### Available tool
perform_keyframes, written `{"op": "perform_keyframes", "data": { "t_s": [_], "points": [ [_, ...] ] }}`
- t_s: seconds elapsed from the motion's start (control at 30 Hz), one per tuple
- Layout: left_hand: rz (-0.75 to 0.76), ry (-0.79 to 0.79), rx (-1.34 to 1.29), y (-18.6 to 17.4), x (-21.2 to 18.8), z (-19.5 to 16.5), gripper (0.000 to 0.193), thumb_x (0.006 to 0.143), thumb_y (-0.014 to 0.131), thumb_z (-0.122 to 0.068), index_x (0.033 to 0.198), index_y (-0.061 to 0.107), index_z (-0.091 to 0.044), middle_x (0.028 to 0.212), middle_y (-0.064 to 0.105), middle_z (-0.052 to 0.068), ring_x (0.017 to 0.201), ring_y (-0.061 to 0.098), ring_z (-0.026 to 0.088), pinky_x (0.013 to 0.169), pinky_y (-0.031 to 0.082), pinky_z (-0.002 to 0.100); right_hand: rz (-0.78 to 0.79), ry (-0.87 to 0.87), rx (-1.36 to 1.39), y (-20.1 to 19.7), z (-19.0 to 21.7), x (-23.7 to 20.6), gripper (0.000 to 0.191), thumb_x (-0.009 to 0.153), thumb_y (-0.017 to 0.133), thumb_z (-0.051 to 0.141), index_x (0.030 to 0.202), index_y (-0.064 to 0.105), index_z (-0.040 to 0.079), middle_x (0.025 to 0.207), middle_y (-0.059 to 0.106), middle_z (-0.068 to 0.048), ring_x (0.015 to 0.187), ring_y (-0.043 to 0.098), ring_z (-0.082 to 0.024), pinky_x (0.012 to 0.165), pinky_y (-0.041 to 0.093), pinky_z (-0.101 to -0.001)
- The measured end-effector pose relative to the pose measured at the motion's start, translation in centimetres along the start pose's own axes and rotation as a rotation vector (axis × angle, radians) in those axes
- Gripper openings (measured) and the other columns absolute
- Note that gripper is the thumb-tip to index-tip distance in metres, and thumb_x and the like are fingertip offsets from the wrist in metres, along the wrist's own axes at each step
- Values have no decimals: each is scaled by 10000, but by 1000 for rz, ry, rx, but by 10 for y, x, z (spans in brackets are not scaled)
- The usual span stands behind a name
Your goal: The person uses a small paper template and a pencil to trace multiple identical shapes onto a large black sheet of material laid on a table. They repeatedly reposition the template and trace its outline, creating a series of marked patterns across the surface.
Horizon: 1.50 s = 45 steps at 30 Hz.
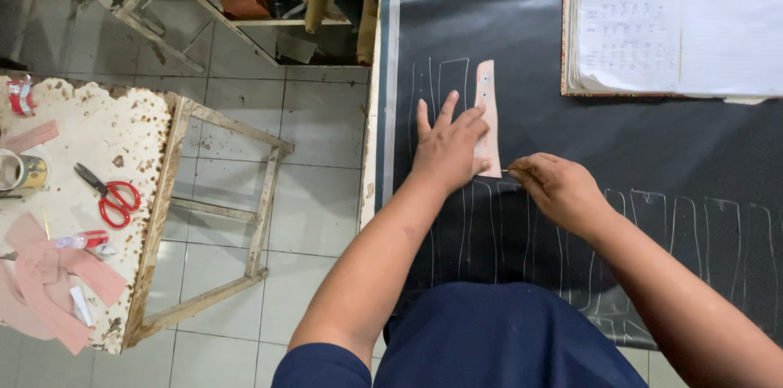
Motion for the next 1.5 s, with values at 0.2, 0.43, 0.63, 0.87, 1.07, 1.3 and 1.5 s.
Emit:
{"op": "perform_keyframes", "data": {
  "t_s": [0.2, 0.43, 0.63, 0.87, 1.07, 1.3, 1.5],
  "points": [
    [7, -20, -3, 6, 2, 6, 667, 691, 856, -427, 1300, 660, -237, 1507, 475, -72, 1518, 234, 298, 1216, -16, 669, -2, 85, 15, 3, -8, -13, 200, 949, 661, 190, 1071, 730, 47, 1008, 754, -103, 861, 744, -260, 752, 589, -351],
    [-59, 8, -23, 11, 1, 11, 489, 798, 791, -336, 1270, 699, -250, 1477, 514, -96, 1507, 293, 309, 1211, 20, 690, -25, 32, 3, 5, -4, -14, 176, 943, 670, 175, 1055, 728, 53, 1001, 753, -97, 856, 744, -257, 749, 590, -345],
    [-141, 43, -39, 10, 2, 15, 339, 891, 700, -234, 1226, 731, -275, 1442, 565, -106, 1477, 349, 308, 1196, 65, 706, -54, -61, 41, 20, 11, -2, 165, 948, 672, 158, 1052, 722, 40, 996, 746, -105, 869, 737, -271, 753, 585, -357],
    [-130, 3, -112, 11, 2, 22, 355, 964, 541, -137, 1196, 758, -296, 1448, 582, -107, 1486, 358, 271, 1214, 23, 681, -65, -97, 31, 25, 20, 7, 156, 955, 668, 155, 1049, 721, 43, 982, 738, -105, 867, 731, -282, 747, 580, -371],
    [-97, -15, -138, 16, 6, 29, 405, 959, 509, -85, 1205, 752, -295, 1467, 565, -117, 1499, 341, 249, 1219, 1, 667, -154, -133, -18, 16, 24, 30, 123, 969, 655, 123, 1042, 717, 46, 959, 730, -101, 841, 725, -280, 736, 574, -382],
    [-58, -4, -146, 15, 2, 29, 355, 927, 581, -224, 1249, 719, -281, 1505, 526, -130, 1521, 297, 234, 1223, -26, 659, -326, -28, -5, -7, 8, 52, 147, 985, 698, 151, 1048, 705, 19, 975, 727, -140, 843, 715, -310, 733, 563, -388],
    [-58, 22, -78, 11, -2, 24, 388, 913, 647, -439, 1273, 692, -301, 1523, 500, -136, 1532, 271, 231, 1227, -10, 669, -341, 158, 209, -19, -36, 79, 181, 1026, 662, 160, 1120, 713, 14, 929, 751, -133, 817, 740, -229, 735, 559, -331]
  ]
}}
Point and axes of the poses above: each hand's wrist, its own x-axis towards the middle knuckle, its own y-axis out of the palm, z = x × y, the point moved 10 cm from there along x, towards the middle knuckle
